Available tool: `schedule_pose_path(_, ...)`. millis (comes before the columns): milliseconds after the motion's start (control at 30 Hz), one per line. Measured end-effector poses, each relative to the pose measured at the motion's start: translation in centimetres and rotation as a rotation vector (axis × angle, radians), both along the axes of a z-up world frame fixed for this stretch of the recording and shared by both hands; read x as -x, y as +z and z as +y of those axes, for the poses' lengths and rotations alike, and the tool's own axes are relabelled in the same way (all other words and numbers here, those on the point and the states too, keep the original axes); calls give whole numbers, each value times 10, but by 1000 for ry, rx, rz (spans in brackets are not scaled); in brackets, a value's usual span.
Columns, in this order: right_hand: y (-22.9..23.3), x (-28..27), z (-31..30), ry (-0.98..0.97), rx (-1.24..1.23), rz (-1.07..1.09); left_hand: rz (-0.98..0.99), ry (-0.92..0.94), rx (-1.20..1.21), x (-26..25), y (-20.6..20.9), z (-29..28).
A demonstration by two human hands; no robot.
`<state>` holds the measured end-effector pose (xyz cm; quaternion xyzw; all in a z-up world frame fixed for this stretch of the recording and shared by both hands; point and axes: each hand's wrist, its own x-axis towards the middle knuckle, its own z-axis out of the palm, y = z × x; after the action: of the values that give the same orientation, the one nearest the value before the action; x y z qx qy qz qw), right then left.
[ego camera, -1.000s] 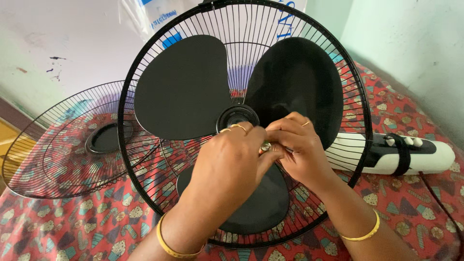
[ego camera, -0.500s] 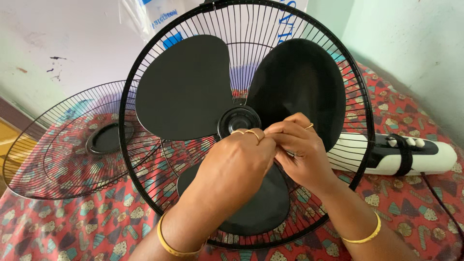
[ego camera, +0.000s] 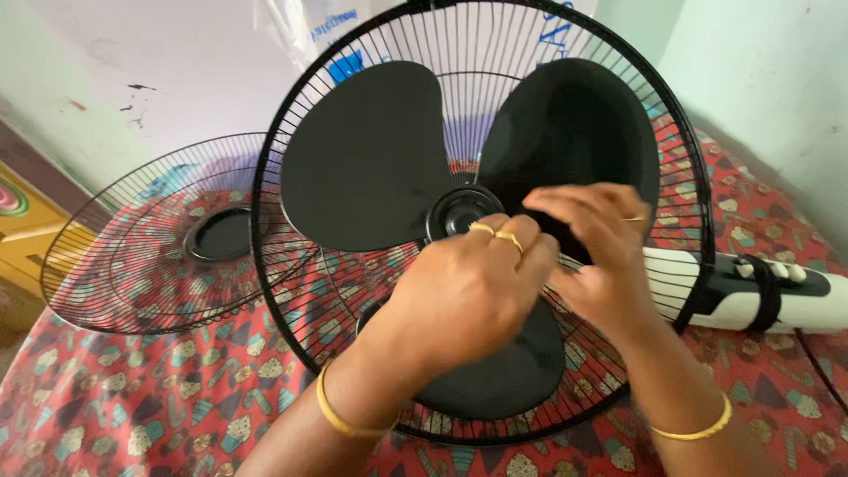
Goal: The person uses a screwdriver to tighten a screw on the fan's rear grille, then aligns and secures the front grille onto the fan blades. The fan remains on a patterned tablecloth throughout the process.
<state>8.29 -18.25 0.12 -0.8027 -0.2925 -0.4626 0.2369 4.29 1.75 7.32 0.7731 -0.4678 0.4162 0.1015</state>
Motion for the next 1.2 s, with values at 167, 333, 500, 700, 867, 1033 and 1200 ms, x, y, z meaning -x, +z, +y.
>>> schedule_pose_path(167,13,1,-8,-31,92,4,-232,53,170,42,31,33)
schedule_pose_path(333,9,4,-2,132,210,89,-78,177,575,40,52,70)
schedule_pose_path(500,-3,-3,-8,-15,175,119,-67,139,587,30,52,89)
schedule_pose_path(700,-12,-21,-64,-301,-186,138,33,162,551,23,43,90)
schedule_pose_path(867,-28,-34,-74,-430,-105,163,193,154,518,9,44,81)
schedule_pose_path(1033,-28,-34,-73,-423,-86,145,288,144,518,17,43,85)
schedule_pose_path(1200,-25,-32,-68,-406,-170,216,459,343,388,10,42,93)
